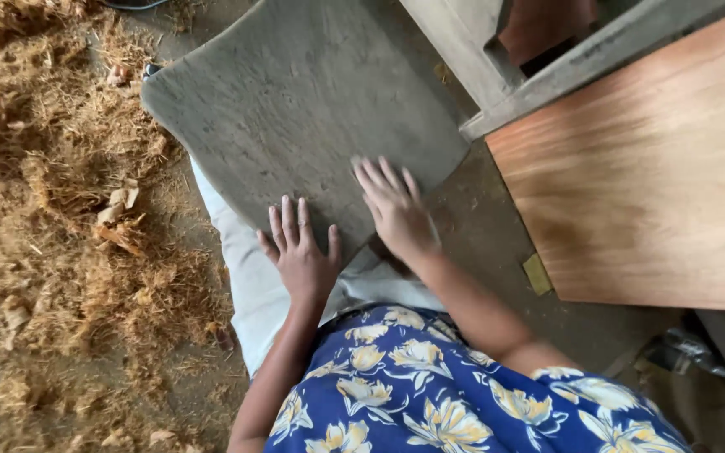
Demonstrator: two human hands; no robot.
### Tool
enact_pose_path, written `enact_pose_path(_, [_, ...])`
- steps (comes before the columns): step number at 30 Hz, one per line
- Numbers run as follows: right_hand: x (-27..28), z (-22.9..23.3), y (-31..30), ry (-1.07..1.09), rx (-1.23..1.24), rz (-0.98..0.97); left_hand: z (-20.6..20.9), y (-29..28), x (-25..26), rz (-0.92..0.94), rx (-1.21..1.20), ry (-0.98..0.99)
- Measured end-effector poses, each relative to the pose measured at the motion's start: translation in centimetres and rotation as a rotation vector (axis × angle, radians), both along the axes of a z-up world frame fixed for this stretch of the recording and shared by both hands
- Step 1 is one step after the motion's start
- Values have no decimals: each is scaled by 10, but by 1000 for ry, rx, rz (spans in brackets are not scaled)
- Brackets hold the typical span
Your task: Sanding a wooden chair seat with sandpaper to smooth the surface
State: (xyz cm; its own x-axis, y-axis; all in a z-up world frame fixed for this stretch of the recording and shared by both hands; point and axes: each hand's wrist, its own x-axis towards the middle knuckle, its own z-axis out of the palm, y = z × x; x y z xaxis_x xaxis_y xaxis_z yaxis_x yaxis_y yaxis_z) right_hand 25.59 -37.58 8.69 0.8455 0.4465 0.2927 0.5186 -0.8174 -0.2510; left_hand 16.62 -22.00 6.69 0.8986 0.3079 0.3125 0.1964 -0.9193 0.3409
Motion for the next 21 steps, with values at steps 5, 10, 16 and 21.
enact_pose_path(5, [1,7,-15,346,-7,-4,8,-1,-1,4,-30,69])
enact_pose_path(10, [109,-25,38,244,-13,-67,6,0,0,-3,-30,57])
enact_pose_path(16, [6,-6,-1,79,-60,37,9,-1,-2,-9,-36,35])
enact_pose_path(21, [11,-22,-29,86,-117,100,6,-2,-1,13,-15,65])
